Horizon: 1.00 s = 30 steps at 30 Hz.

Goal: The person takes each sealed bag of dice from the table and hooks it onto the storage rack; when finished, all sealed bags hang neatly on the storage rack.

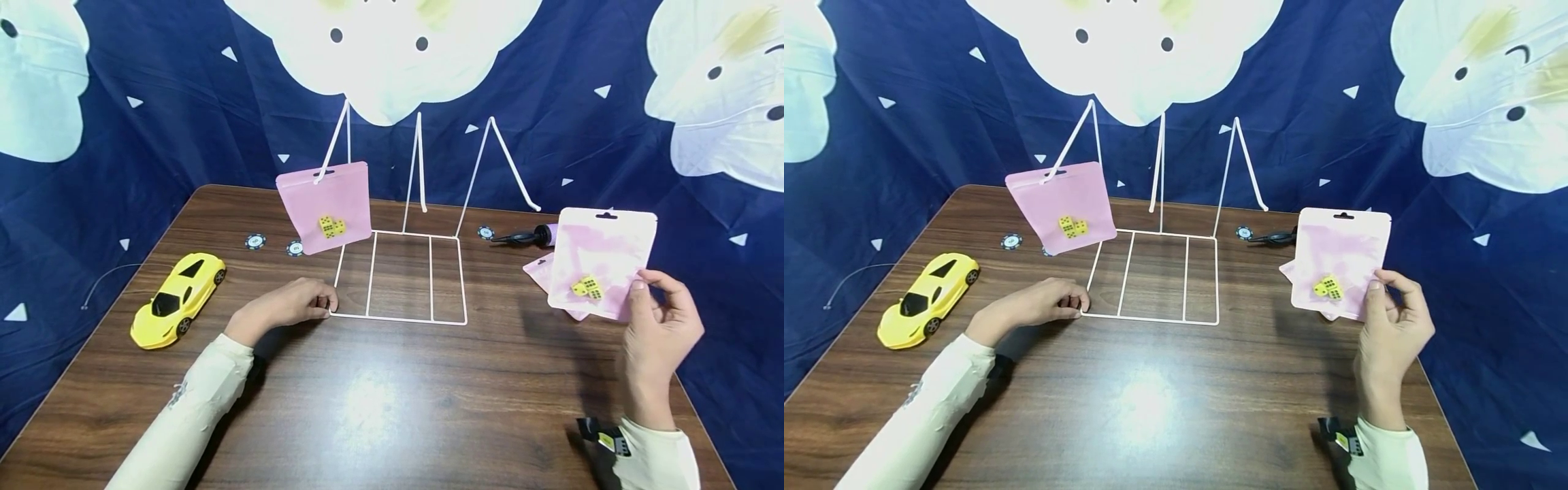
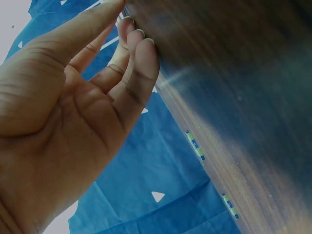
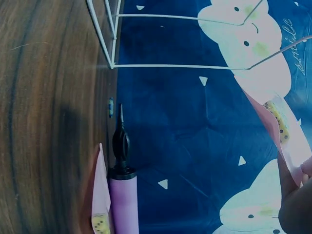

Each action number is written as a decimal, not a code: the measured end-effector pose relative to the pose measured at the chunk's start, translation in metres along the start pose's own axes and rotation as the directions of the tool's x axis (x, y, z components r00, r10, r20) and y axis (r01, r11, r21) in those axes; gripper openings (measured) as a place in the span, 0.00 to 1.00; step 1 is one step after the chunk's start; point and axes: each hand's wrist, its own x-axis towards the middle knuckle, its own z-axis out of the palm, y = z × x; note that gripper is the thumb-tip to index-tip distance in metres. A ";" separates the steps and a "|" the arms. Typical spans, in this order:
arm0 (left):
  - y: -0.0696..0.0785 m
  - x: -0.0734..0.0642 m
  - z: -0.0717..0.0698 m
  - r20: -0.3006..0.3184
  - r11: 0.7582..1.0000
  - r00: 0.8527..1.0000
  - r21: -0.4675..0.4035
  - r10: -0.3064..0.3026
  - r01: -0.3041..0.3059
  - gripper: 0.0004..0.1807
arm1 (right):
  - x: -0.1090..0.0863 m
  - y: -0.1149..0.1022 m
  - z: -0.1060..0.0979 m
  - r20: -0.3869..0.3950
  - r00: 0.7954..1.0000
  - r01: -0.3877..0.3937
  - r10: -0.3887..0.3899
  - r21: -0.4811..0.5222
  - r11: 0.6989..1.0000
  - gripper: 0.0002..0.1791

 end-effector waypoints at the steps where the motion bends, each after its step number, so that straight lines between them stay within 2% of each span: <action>1: 0.007 -0.001 -0.003 0.012 1.000 1.000 0.010 -0.015 0.014 0.09 | 0.000 -0.001 0.000 0.001 1.000 0.011 -0.011 -0.009 1.000 0.09; 4: 0.008 -0.001 -0.003 0.013 1.000 1.000 0.005 -0.021 0.021 0.09 | 0.000 -0.002 0.001 -0.004 1.000 0.024 -0.024 0.005 1.000 0.10; 9: 0.010 -0.001 -0.004 0.016 1.000 1.000 -0.001 -0.024 0.024 0.09 | 0.000 -0.006 0.007 -0.046 0.999 0.000 0.005 0.104 0.995 0.11; 13: 0.010 -0.001 -0.004 0.012 1.000 1.000 0.010 -0.017 0.017 0.09 | -0.001 -0.013 0.013 -0.084 0.996 0.029 -0.017 0.150 0.988 0.11; 19: 0.007 -0.001 -0.004 0.003 1.000 1.000 0.002 0.003 -0.003 0.09 | -0.003 -0.024 0.019 -0.118 0.992 0.071 -0.053 0.152 0.986 0.10; 21: 0.002 -0.001 -0.003 0.000 1.000 1.000 -0.013 0.019 -0.019 0.09 | -0.004 -0.027 0.021 -0.126 0.991 0.072 -0.054 0.145 0.987 0.10; 25: -0.025 0.003 0.008 -0.034 0.997 0.997 -0.025 0.073 -0.074 0.11 | -0.007 -0.030 0.026 -0.129 0.990 0.076 -0.053 0.174 0.982 0.09; 28: -0.041 0.006 0.015 -0.041 0.995 0.995 -0.028 0.092 -0.093 0.11 | -0.010 -0.033 0.032 -0.131 0.990 0.082 -0.055 0.205 0.975 0.09; 30: -0.045 0.007 0.018 -0.040 0.995 0.994 -0.023 0.097 -0.098 0.10 | -0.011 -0.035 0.035 -0.128 0.990 0.086 -0.057 0.232 0.969 0.10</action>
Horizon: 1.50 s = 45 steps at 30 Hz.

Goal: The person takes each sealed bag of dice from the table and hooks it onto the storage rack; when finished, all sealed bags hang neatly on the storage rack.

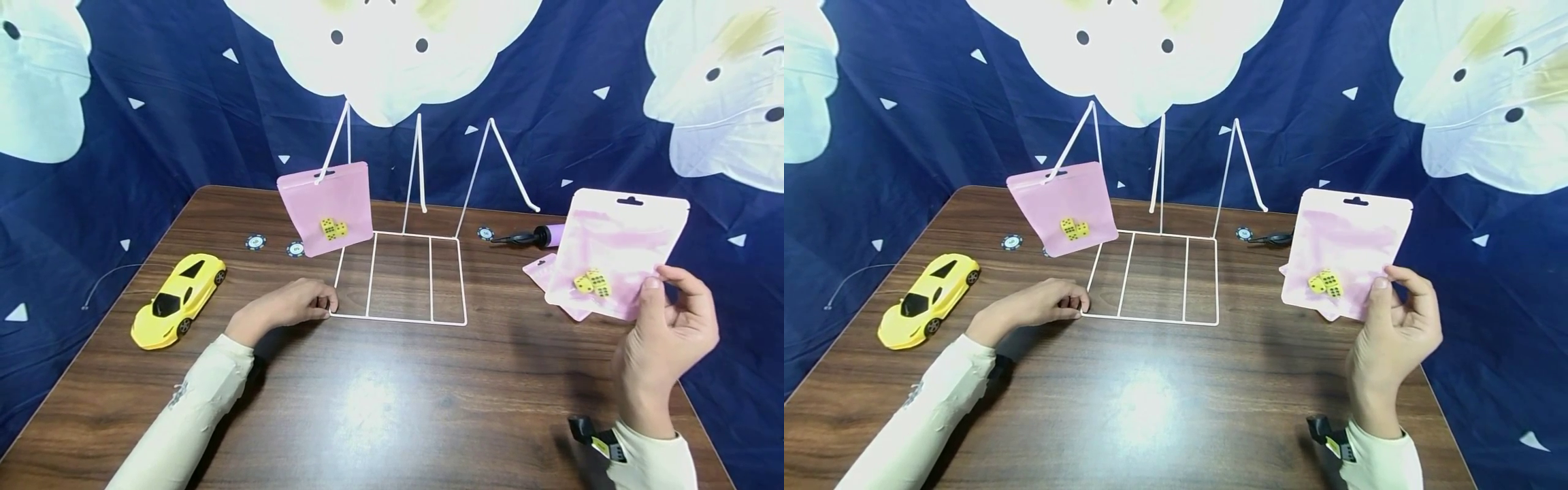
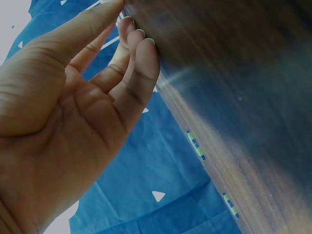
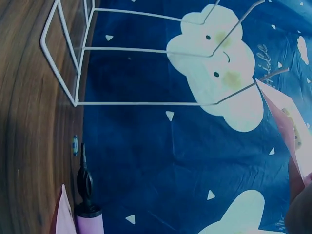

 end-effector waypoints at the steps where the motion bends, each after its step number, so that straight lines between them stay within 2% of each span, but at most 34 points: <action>1: -0.003 0.001 0.001 -0.001 1.000 1.000 0.000 -0.004 0.004 0.10 | -0.001 -0.001 0.002 0.000 1.000 0.001 -0.001 0.013 1.000 0.11; 5: 0.013 0.000 -0.004 0.001 1.000 1.000 0.020 -0.008 0.008 0.11 | -0.005 -0.004 0.008 0.007 1.000 0.000 0.000 0.059 0.998 0.12; 8: 0.037 -0.002 -0.015 0.020 1.000 0.999 0.015 -0.027 0.027 0.10 | -0.006 -0.006 0.011 0.007 1.000 -0.003 0.002 0.074 0.997 0.11; 9: 0.045 -0.002 -0.018 0.027 0.999 0.999 0.012 -0.037 0.037 0.10 | -0.007 -0.006 0.012 0.007 1.000 -0.003 0.002 0.074 0.997 0.10; 12: 0.055 -0.002 -0.021 0.037 0.997 0.996 0.020 -0.080 0.080 0.09 | -0.010 -0.006 0.013 0.016 1.000 0.001 -0.002 0.064 0.998 0.10; 18: 0.056 -0.002 -0.020 0.048 0.993 0.993 0.036 -0.111 0.110 0.09 | -0.017 -0.004 0.016 0.054 0.999 -0.010 0.007 0.069 0.998 0.12; 23: 0.053 -0.003 -0.019 0.039 0.995 0.995 0.037 -0.089 0.087 0.09 | -0.020 -0.005 0.021 0.080 0.997 -0.018 0.012 0.073 0.997 0.11; 30: 0.054 -0.002 -0.019 0.037 0.995 0.995 0.027 -0.094 0.093 0.09 | -0.024 -0.009 0.026 0.089 0.996 0.002 -0.008 0.074 0.997 0.12; 32: 0.052 -0.002 -0.019 0.038 0.997 0.996 0.015 -0.078 0.077 0.09 | -0.026 -0.008 0.027 0.103 0.995 0.003 -0.010 0.074 0.997 0.12; 35: 0.037 -0.002 -0.014 0.015 1.000 1.000 0.004 -0.012 0.012 0.10 | -0.029 -0.006 0.030 0.127 0.992 -0.003 -0.008 0.087 0.996 0.12; 38: 0.034 -0.003 -0.013 0.006 1.000 1.000 0.002 0.012 -0.012 0.10 | -0.031 -0.002 0.033 0.148 0.989 -0.014 -0.001 0.100 0.995 0.12; 39: 0.035 -0.003 -0.013 0.009 1.000 1.000 0.005 0.000 0.000 0.10 | -0.032 -0.001 0.034 0.155 0.988 -0.016 0.000 0.105 0.994 0.12; 42: 0.050 -0.004 -0.019 0.031 0.998 0.998 0.019 -0.058 0.057 0.09 | -0.035 0.001 0.037 0.172 0.985 -0.021 0.001 0.113 0.993 0.13; 45: 0.055 -0.003 -0.020 0.033 0.996 0.996 0.041 -0.082 0.080 0.08 | -0.038 0.001 0.040 0.185 0.983 -0.021 0.001 0.111 0.994 0.12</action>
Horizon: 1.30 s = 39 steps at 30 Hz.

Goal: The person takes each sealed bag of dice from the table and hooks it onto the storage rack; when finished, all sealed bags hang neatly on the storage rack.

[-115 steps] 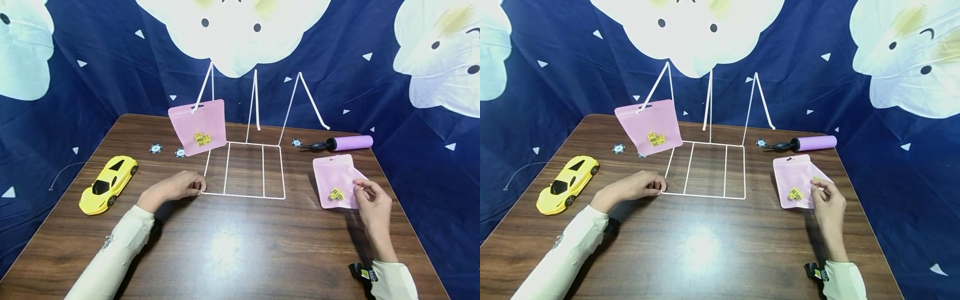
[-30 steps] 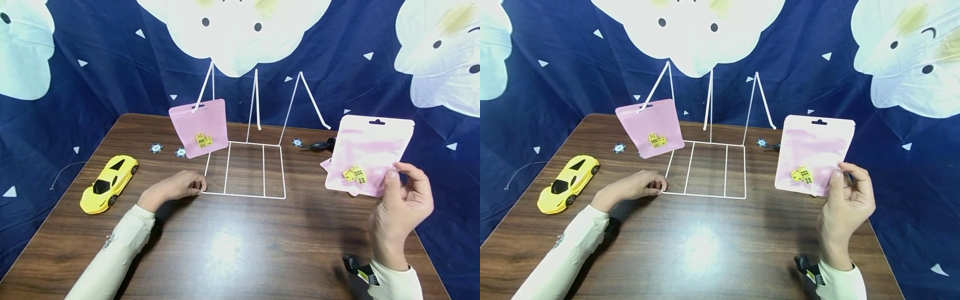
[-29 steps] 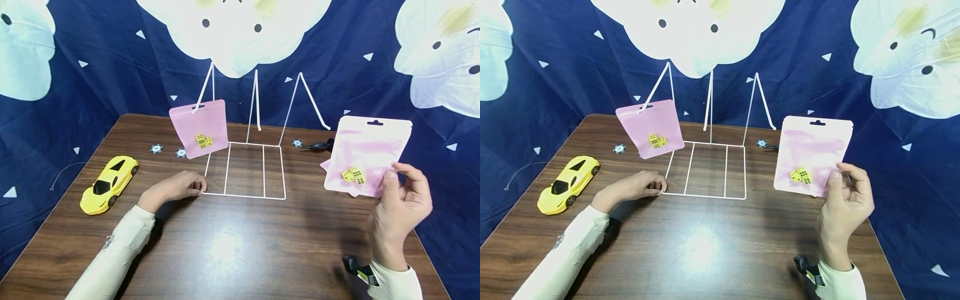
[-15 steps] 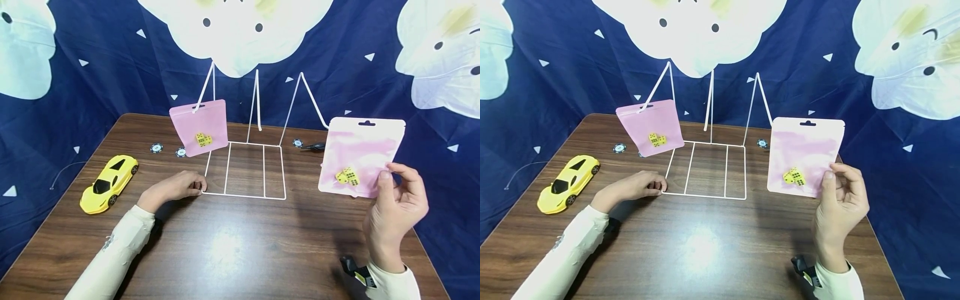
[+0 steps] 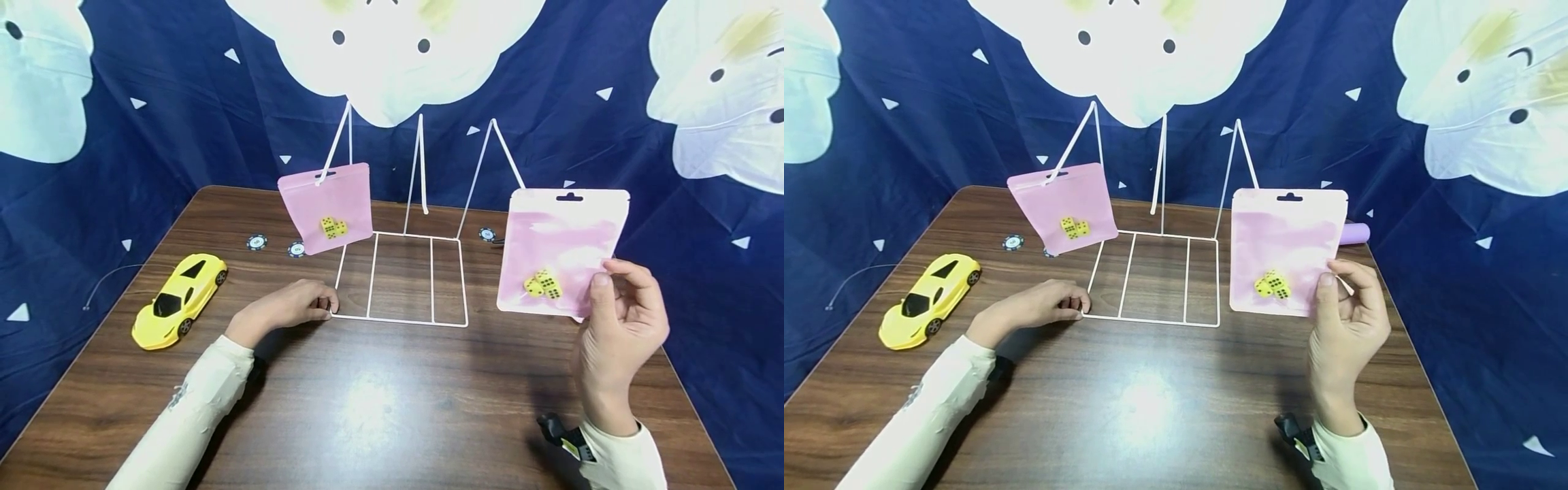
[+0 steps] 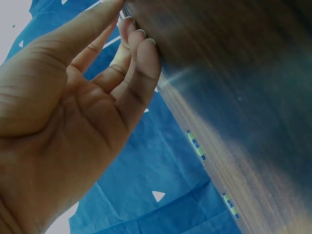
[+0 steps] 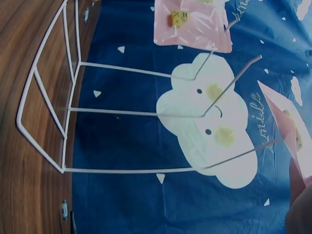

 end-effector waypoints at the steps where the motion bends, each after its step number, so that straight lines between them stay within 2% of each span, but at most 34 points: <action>1: 0.001 0.000 0.000 0.000 1.000 1.000 0.005 -0.001 0.001 0.08 | -0.001 0.000 0.001 0.003 1.000 -0.001 0.001 -0.002 1.000 0.12; 6: 0.003 0.001 -0.001 0.002 1.000 1.000 -0.005 -0.010 0.010 0.09 | -0.007 0.004 0.007 0.011 0.999 -0.035 0.035 0.014 0.999 0.10; 9: -0.001 0.000 -0.001 0.000 1.000 1.000 -0.013 0.020 -0.020 0.09 | -0.011 0.007 0.008 0.018 0.997 -0.074 0.074 0.035 0.997 0.10; 13: -0.015 0.001 0.004 -0.027 0.996 0.996 -0.022 0.090 -0.090 0.09 | -0.015 0.011 0.008 0.043 0.994 -0.103 0.102 0.030 0.994 0.09; 14: -0.018 0.001 0.005 -0.029 0.995 0.996 -0.028 0.090 -0.091 0.09 | -0.016 0.012 0.008 0.048 0.993 -0.105 0.104 0.028 0.994 0.09; 16: -0.039 0.005 0.015 -0.050 0.990 0.990 -0.025 0.135 -0.136 0.10 | -0.017 0.013 0.009 0.055 0.993 -0.108 0.106 0.029 0.994 0.09; 20: -0.050 0.006 0.021 -0.052 0.991 0.990 -0.017 0.133 -0.134 0.11 | -0.020 0.015 0.013 0.070 0.991 -0.116 0.112 0.053 0.992 0.09; 21: -0.049 0.005 0.020 -0.051 0.990 0.989 -0.014 0.136 -0.137 0.11 | -0.021 0.015 0.014 0.076 0.991 -0.116 0.112 0.056 0.992 0.09; 23: -0.028 0.002 0.011 -0.036 0.994 0.994 -0.015 0.106 -0.107 0.09 | -0.022 0.016 0.017 0.086 0.990 -0.117 0.111 0.065 0.991 0.09; 27: -0.005 0.001 0.001 -0.009 0.999 0.999 -0.013 0.043 -0.043 0.08 | -0.024 0.017 0.022 0.099 0.989 -0.122 0.113 0.088 0.989 0.09; 30: -0.003 0.001 0.001 -0.002 1.000 1.000 -0.008 0.029 -0.029 0.08 | -0.026 0.019 0.026 0.107 0.987 -0.130 0.120 0.090 0.987 0.09; 31: -0.007 0.001 0.002 -0.008 0.999 0.999 -0.007 0.045 -0.045 0.08 | -0.027 0.019 0.027 0.110 0.987 -0.130 0.121 0.079 0.988 0.09; 35: -0.039 0.005 0.017 -0.052 0.996 0.995 -0.012 0.086 -0.087 0.11 | -0.029 0.021 0.030 0.127 0.985 -0.126 0.120 0.038 0.991 0.10; 37: -0.048 0.005 0.023 -0.057 0.995 0.994 -0.004 0.095 -0.096 0.11 | -0.030 0.022 0.031 0.134 0.984 -0.122 0.117 0.028 0.992 0.10; 39: -0.050 0.004 0.025 -0.064 0.993 0.991 0.003 0.115 -0.115 0.10 | -0.031 0.022 0.032 0.139 0.984 -0.119 0.115 0.026 0.992 0.10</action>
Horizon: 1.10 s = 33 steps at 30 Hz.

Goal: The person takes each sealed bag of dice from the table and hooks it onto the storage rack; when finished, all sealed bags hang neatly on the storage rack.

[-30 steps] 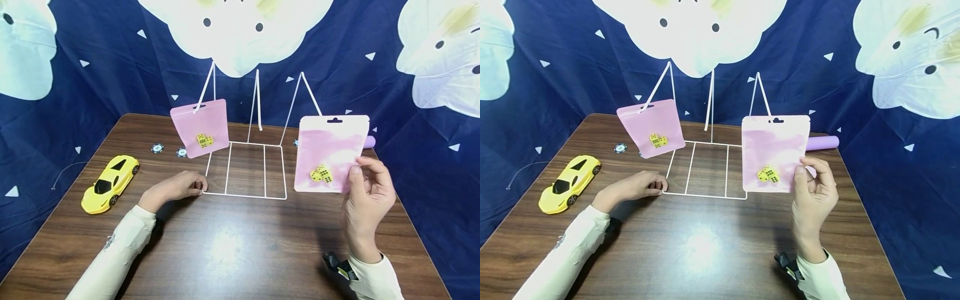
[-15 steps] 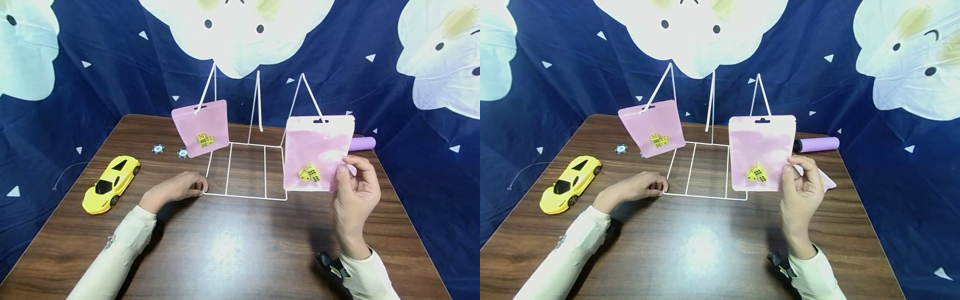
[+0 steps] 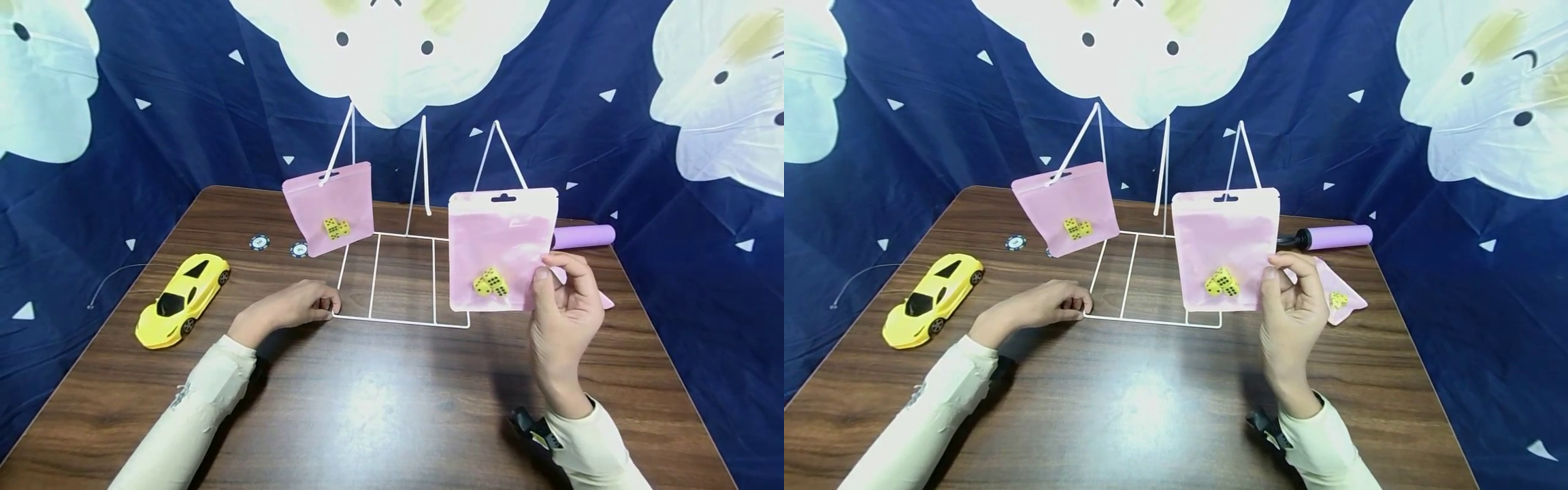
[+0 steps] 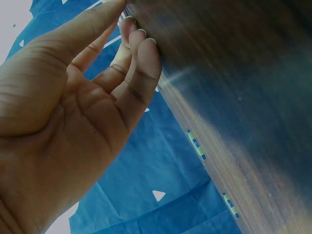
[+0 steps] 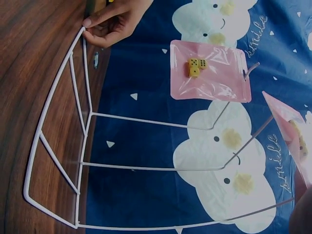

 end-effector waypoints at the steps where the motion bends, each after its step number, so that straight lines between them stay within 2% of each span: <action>1: -0.001 0.000 0.000 -0.001 1.000 1.000 -0.002 0.005 -0.005 0.10 | 0.000 0.000 0.001 0.003 1.000 0.000 0.000 0.003 1.000 0.09; 4: 0.006 0.001 -0.004 0.006 1.000 1.000 -0.017 -0.004 0.004 0.10 | -0.001 0.002 0.002 0.005 1.000 0.001 -0.001 0.009 1.000 0.09; 6: 0.017 0.002 -0.010 0.017 0.999 0.999 -0.037 -0.034 0.035 0.10 | -0.002 0.003 0.003 0.004 1.000 0.001 -0.001 0.013 1.000 0.09; 9: 0.044 0.002 -0.022 0.055 0.996 0.995 -0.029 -0.086 0.087 0.08 | -0.003 0.003 0.003 0.003 1.000 0.006 -0.006 0.002 1.000 0.09; 11: 0.051 0.002 -0.024 0.064 0.993 0.992 -0.025 -0.113 0.115 0.08 | -0.004 0.004 0.004 0.003 1.000 0.010 -0.010 -0.006 1.000 0.09; 13: 0.051 0.002 -0.024 0.065 0.993 0.991 -0.027 -0.116 0.118 0.08 | -0.005 0.004 0.005 0.003 1.000 0.013 -0.013 -0.012 1.000 0.10; 17: 0.026 0.001 -0.014 0.034 0.999 0.999 -0.032 -0.042 0.043 0.09 | -0.008 0.005 0.007 0.009 1.000 0.008 -0.008 -0.008 1.000 0.10; 20: 0.017 0.001 -0.011 0.015 1.000 1.000 -0.025 0.004 -0.004 0.10 | -0.011 0.005 0.010 0.021 1.000 0.003 -0.002 -0.016 1.000 0.10; 26: 0.041 0.001 -0.023 0.058 0.996 0.997 -0.060 -0.059 0.062 0.10 | -0.019 0.007 0.015 0.062 0.998 0.000 0.003 -0.044 0.999 0.10; 30: 0.035 0.001 -0.020 0.037 0.999 0.999 -0.043 -0.014 0.016 0.11 | -0.024 0.009 0.017 0.094 0.995 -0.018 0.024 -0.070 0.997 0.10; 33: 0.037 0.001 -0.020 0.037 0.999 0.999 -0.036 -0.018 0.019 0.11 | -0.029 0.011 0.018 0.117 0.992 -0.031 0.042 -0.088 0.996 0.09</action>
